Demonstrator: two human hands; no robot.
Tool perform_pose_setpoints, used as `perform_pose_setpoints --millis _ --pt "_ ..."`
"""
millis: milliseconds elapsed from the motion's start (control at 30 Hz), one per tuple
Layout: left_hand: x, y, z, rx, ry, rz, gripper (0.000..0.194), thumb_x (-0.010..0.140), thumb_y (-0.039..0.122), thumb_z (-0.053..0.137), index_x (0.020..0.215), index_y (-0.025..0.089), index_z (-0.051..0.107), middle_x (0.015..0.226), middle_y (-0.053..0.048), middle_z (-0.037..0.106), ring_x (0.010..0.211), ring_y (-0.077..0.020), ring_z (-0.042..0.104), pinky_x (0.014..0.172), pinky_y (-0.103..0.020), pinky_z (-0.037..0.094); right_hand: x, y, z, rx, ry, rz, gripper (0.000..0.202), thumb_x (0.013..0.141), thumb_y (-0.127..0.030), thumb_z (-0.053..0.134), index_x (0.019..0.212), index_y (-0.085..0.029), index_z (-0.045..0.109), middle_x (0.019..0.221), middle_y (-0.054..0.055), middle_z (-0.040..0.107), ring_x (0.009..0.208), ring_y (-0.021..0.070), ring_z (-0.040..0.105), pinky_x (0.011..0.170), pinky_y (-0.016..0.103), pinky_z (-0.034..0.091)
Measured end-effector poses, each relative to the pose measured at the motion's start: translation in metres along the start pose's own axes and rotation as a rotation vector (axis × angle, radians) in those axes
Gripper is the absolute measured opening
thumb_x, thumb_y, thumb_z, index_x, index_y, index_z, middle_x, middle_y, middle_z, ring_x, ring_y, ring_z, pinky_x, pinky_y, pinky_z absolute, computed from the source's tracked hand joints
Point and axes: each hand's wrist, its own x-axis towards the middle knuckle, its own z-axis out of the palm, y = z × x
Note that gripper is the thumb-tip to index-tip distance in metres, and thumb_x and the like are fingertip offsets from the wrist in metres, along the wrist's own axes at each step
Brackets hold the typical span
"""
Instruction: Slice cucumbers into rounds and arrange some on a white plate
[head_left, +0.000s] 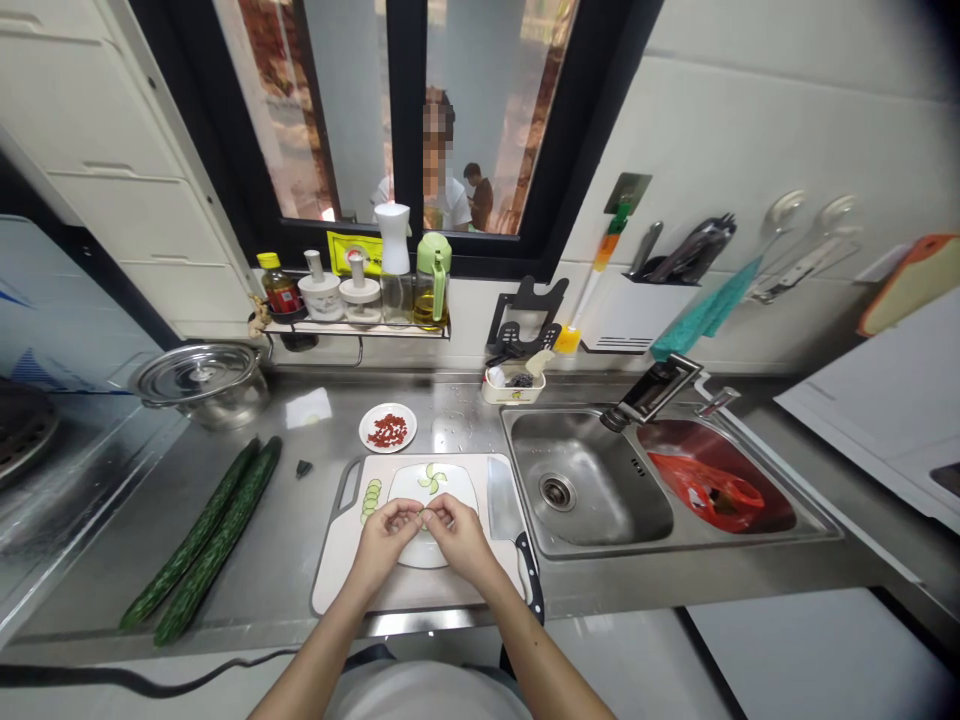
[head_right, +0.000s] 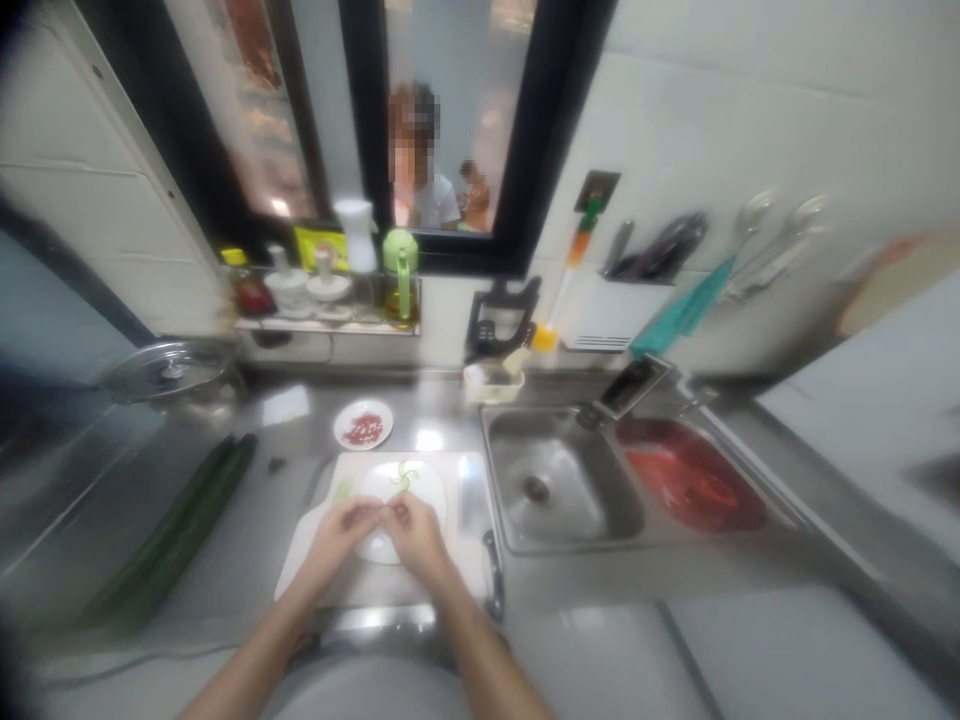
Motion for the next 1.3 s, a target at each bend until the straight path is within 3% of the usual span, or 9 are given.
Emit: perform_pose_setpoints --millis 200,267,367,467,567,700,867,1067,1300 --pt "-0.004 0.005 -0.002 -0.023 0.02 -0.052 0.039 0.068 0.049 0.067 0.086 0.015 0.067 0.075 -0.005 0.067 0.073 -0.0173 0.06 0.065 -0.026 0.046 0.002 -0.003 0.0 -0.019 0.04 -0.007 0.013 0.081 -0.029 0.054 0.075 -0.019 0.059 0.071 -0.001 0.062 0.066 0.0124 0.055 0.062 0.023 0.042" --pt "-0.007 0.004 -0.002 -0.089 0.001 -0.154 0.046 0.07 0.055 0.064 0.092 0.015 0.065 0.069 -0.003 0.065 0.064 -0.0142 0.058 0.057 -0.023 0.043 0.002 -0.005 -0.001 -0.018 0.079 -0.024 0.013 0.081 -0.029 0.054 0.074 -0.019 0.058 0.071 -0.001 0.061 0.068 0.0124 0.054 0.063 0.022 0.042" --pt "-0.01 -0.003 0.001 -0.328 -0.156 -0.424 0.054 0.076 0.063 0.055 0.101 0.015 0.062 0.067 -0.002 0.063 0.053 -0.0095 0.053 0.046 -0.018 0.033 0.003 -0.006 -0.001 0.013 0.081 -0.064 0.012 0.081 -0.029 0.054 0.076 -0.019 0.059 0.074 -0.001 0.06 0.072 0.0125 0.054 0.065 0.022 0.042" --pt "-0.011 -0.013 0.006 -0.588 -0.28 -0.604 0.049 0.079 0.058 0.056 0.102 0.015 0.062 0.076 -0.004 0.065 0.054 -0.0072 0.053 0.045 -0.016 0.031 0.002 -0.006 0.0 0.026 0.045 -0.107 0.012 0.082 -0.028 0.054 0.077 -0.019 0.06 0.077 0.0 0.06 0.074 0.0124 0.055 0.066 0.022 0.043" --pt "-0.009 -0.016 0.008 -0.658 -0.283 -0.562 0.04 0.081 0.047 0.059 0.11 0.019 0.061 0.086 -0.004 0.066 0.062 -0.0076 0.057 0.05 -0.016 0.036 0.0 -0.005 -0.002 0.002 0.007 -0.148 0.013 0.083 -0.029 0.054 0.079 -0.019 0.061 0.08 0.0 0.06 0.077 0.0128 0.055 0.068 0.022 0.043" --pt "-0.009 -0.008 0.005 -0.577 -0.258 -0.486 0.042 0.078 0.04 0.064 0.115 0.022 0.059 0.094 -0.004 0.066 0.068 -0.0084 0.059 0.053 -0.016 0.039 -0.004 -0.003 -0.008 -0.067 -0.005 -0.189 0.015 0.085 -0.031 0.053 0.08 -0.02 0.063 0.083 0.002 0.06 0.082 0.014 0.054 0.069 0.023 0.042" --pt "-0.01 -0.004 0.005 -0.617 -0.19 -0.509 0.049 0.072 0.032 0.071 0.117 0.021 0.055 0.083 -0.001 0.062 0.062 -0.0063 0.056 0.051 -0.015 0.037 -0.009 0.001 -0.012 -0.126 0.012 -0.17 0.013 0.084 -0.027 0.054 0.076 -0.02 0.06 0.082 0.002 0.058 0.081 0.0143 0.053 0.069 0.024 0.042" --pt "-0.011 0.006 0.005 -0.588 -0.172 -0.497 0.056 0.065 0.032 0.076 0.116 0.021 0.054 0.074 0.002 0.058 0.061 -0.0064 0.052 0.051 -0.015 0.032 -0.012 -0.001 -0.015 -0.165 -0.04 -0.183 0.013 0.086 -0.029 0.052 0.081 -0.021 0.06 0.083 0.001 0.06 0.081 0.0143 0.053 0.072 0.025 0.042" --pt "-0.008 0.015 0.001 -0.362 -0.145 -0.318 0.055 0.061 0.039 0.076 0.109 0.02 0.055 0.067 0.005 0.051 0.055 -0.0061 0.044 0.052 -0.018 0.029 -0.011 -0.011 -0.018 -0.246 -0.045 -0.218 0.018 0.087 -0.03 0.051 0.073 -0.021 0.058 0.079 0.002 0.058 0.081 0.0157 0.053 0.074 0.027 0.041"
